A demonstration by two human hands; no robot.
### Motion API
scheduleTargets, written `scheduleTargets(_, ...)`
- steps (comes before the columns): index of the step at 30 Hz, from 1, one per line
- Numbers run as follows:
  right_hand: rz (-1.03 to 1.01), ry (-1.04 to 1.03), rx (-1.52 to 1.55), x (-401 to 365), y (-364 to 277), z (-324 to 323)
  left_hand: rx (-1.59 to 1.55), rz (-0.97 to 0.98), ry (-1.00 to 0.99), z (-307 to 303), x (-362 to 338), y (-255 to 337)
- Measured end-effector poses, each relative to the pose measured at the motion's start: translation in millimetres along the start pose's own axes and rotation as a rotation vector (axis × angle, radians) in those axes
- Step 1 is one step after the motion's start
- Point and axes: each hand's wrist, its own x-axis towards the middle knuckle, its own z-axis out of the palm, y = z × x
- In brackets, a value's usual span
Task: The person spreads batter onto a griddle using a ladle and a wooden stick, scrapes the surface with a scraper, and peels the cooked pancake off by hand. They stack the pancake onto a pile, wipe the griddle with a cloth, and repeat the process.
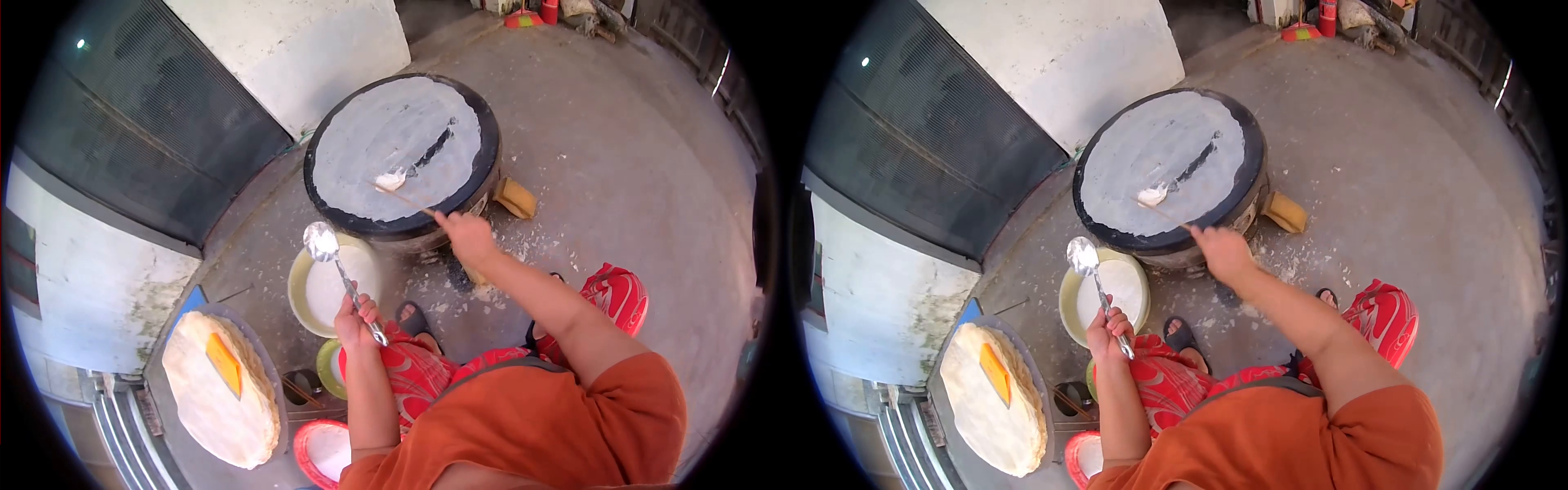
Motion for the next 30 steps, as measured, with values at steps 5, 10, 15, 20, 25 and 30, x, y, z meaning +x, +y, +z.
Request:
scheduleTargets(5, 0.15, -0.058, -0.149, -8.3, 25.5, 4.3, 0.012, -0.025, -0.014, -4.4, -2.9, 4.7)
scheduleTargets(10, 0.226, 0.068, 0.189, -9.0, 2.3, -26.2, 0.015, 0.006, 0.013, -0.5, -2.7, 4.7)
scheduleTargets(15, 0.168, -0.129, -0.105, -16.2, 33.4, 4.1, 0.017, 0.001, -0.001, -2.3, -1.6, 3.8)
scheduleTargets(20, 0.363, 0.015, 0.004, -6.6, 56.2, -3.5, 0.023, -0.007, 0.021, -1.0, -1.7, 2.1)
scheduleTargets(25, 0.232, -0.052, 0.049, -28.0, 36.8, -2.0, 0.02, 0.014, 0.018, 2.4, -0.5, 0.0)
scheduleTargets(30, 0.435, -0.079, -0.05, -0.9, 87.3, -15.7, 0.039, -0.014, 0.023, 1.3, 0.2, -1.0)
